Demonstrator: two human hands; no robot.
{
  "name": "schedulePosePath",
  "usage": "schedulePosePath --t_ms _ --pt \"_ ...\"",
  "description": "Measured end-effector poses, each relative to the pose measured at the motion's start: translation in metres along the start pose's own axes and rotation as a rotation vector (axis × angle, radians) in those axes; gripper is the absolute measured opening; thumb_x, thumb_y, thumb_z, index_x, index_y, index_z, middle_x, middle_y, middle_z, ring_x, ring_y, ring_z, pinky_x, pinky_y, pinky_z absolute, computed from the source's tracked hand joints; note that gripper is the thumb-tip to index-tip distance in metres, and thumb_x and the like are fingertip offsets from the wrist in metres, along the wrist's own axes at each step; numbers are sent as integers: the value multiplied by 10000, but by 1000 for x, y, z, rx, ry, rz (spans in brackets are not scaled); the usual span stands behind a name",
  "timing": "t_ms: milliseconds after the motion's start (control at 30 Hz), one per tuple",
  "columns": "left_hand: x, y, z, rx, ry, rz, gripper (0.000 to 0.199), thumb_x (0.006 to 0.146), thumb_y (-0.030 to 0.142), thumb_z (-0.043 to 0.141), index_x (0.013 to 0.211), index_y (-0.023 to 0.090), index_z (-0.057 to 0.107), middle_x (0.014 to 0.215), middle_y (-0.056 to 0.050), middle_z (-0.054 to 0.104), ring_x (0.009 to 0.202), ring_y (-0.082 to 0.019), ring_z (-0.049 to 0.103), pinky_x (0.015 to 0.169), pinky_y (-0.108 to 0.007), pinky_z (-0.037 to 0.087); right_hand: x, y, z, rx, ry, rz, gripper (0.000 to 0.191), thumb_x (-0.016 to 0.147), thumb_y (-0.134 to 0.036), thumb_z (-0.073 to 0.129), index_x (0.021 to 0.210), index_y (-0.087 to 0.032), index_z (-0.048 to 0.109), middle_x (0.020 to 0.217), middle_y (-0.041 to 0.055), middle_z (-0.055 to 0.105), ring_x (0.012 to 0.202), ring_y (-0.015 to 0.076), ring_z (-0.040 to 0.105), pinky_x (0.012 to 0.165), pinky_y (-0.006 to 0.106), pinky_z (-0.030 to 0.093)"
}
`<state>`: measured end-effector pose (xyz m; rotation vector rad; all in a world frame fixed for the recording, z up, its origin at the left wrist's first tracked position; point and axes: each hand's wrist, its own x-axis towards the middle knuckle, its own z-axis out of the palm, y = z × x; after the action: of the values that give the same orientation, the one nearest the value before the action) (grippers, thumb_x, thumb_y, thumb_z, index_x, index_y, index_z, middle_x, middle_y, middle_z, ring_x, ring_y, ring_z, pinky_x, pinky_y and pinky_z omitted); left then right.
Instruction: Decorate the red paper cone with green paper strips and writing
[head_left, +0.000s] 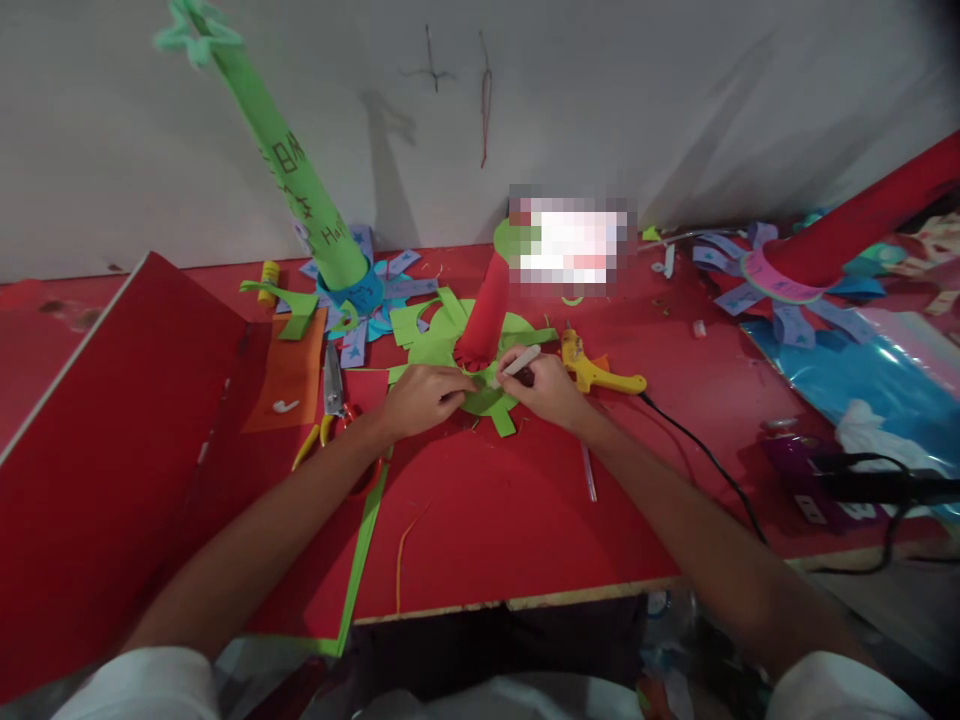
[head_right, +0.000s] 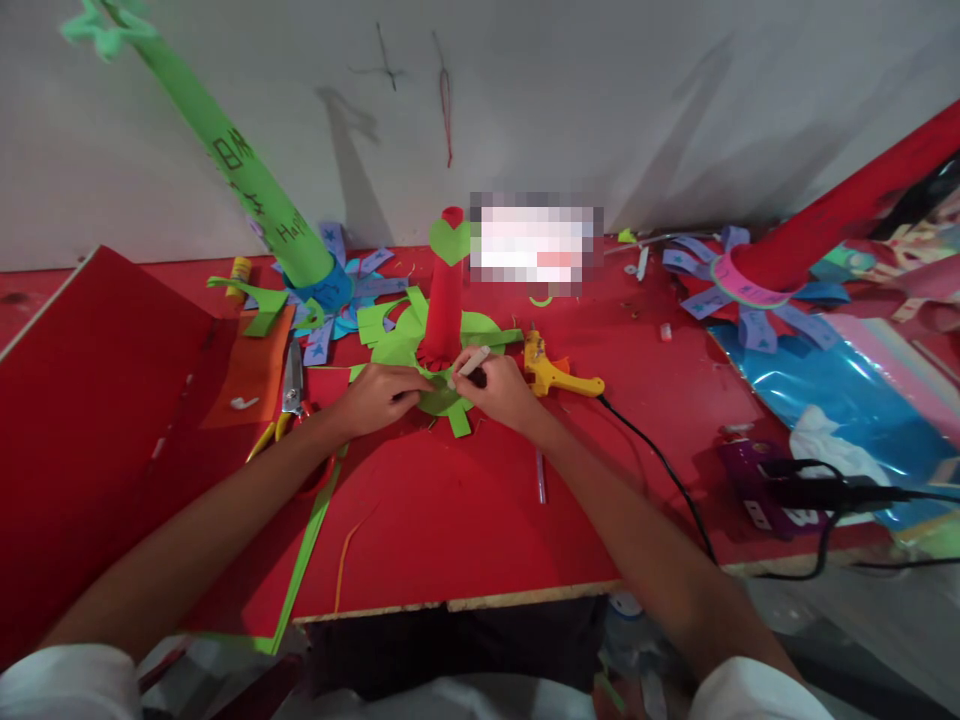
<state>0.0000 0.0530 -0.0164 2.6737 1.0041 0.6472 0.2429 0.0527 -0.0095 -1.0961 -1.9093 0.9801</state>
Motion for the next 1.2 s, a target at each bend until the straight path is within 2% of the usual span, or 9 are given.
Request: schedulePosePath --t_ms 267,467,633,833,1200 --pt "0 0 0 -7 -15 -2 361 905 118 470 1013 230 796 990 -7 820 892 -163 769 764 -246 553 0 3 1 -41 25 -19 150 924 -356 586 901 -216 634 850 35 723 723 180 636 674 303 459" --pt "1 0 0 0 -7 12 362 883 106 476 1008 223 796 995 -9 821 896 -171 775 763 -261 563 1 6 2 -46 80 1 76 880 -289 604 869 -215 620 818 33 733 733 187 664 699 307 480" --pt "2 1 -1 -14 -7 7 364 889 109 471 1005 221 797 996 -12 819 896 -175 774 763 -268 571 0 7 2 -44 41 -15 116 907 -326 599 892 -218 639 852 37 743 758 192 675 712 311 486" --pt "1 1 -1 -9 -13 -4 365 906 129 469 1026 232 798 1007 -12 819 894 -163 772 782 -254 571 2 5 3 -65 104 -4 72 861 -284 591 857 -222 627 831 44 738 747 200 665 727 325 498" --pt "0 1 0 -24 -16 -8 370 894 120 473 1031 226 800 1006 -22 818 903 -176 772 799 -270 578 -1 3 1 -42 66 -8 96 895 -310 585 887 -220 619 824 28 726 719 183 650 677 306 465"
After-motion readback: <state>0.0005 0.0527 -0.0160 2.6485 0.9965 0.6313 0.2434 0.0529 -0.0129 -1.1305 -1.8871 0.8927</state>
